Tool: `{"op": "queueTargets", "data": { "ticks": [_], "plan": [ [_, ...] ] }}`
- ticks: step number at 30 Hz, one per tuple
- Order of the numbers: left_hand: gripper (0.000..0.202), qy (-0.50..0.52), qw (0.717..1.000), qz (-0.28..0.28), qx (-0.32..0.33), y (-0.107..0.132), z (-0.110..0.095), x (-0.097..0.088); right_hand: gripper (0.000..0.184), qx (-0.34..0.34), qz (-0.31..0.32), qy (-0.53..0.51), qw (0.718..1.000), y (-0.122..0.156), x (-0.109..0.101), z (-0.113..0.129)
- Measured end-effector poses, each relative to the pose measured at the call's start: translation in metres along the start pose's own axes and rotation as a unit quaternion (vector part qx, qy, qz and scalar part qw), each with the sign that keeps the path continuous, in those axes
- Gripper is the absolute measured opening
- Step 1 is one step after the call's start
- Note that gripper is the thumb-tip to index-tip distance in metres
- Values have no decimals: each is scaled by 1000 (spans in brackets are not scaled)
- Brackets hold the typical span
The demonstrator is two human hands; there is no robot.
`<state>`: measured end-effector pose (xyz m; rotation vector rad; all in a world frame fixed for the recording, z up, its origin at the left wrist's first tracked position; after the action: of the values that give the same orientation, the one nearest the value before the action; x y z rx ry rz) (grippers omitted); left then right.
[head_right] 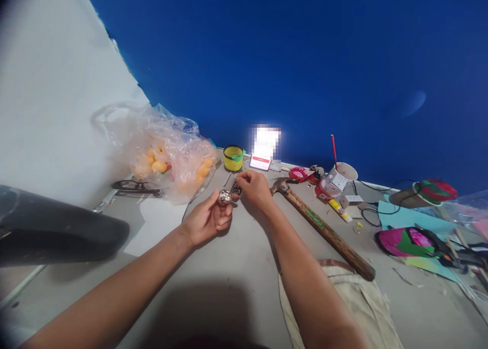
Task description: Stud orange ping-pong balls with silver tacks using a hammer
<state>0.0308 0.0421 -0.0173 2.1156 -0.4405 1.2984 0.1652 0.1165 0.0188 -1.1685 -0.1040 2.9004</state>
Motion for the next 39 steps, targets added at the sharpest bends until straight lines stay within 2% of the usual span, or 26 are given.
{"op": "queueTargets", "data": {
  "ticks": [4, 7, 10, 12, 21, 30, 35, 39],
  "plan": [
    [58, -13, 1000, -7, -3, 0, 2, -4, 27, -3, 19, -73, 997, 0, -3, 3],
    [64, -10, 1000, -6, -17, -1, 3, -6, 32, -2, 66, -139, 988, 2, 1, 4],
    [63, 9, 999, 6, -32, -2, 3, -6, 36, 1, 118, -193, 974, 5, 7, 5],
    [59, 24, 999, 19, -44, -2, 3, -4, 37, 6, 129, -214, 968, 6, 8, 4],
    [21, 61, 998, 14, -21, 2, -2, 4, 37, 21, 117, -297, 948, 4, 3, 3],
    [41, -36, 996, 57, 52, 7, -7, 14, 37, 4, 122, -336, 934, 5, -3, 9],
    [47, -53, 994, 58, 69, 10, -8, 17, 39, 17, 110, -347, 931, 3, -24, 25],
    [46, -55, 994, 60, 78, 13, -10, 22, 35, 6, 109, -342, 933, 21, -39, 36]
  ]
}}
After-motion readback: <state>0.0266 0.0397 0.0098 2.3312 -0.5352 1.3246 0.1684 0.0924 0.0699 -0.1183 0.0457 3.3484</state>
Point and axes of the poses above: each hand's wrist, its own y-axis away from the middle knuckle, its own x-axis out of the palm, z = x × y, the point moved 7 cm from there along -y, towards the middle knuckle, and after that the axes turned 14 degrees about y, right-handed, at the moved point
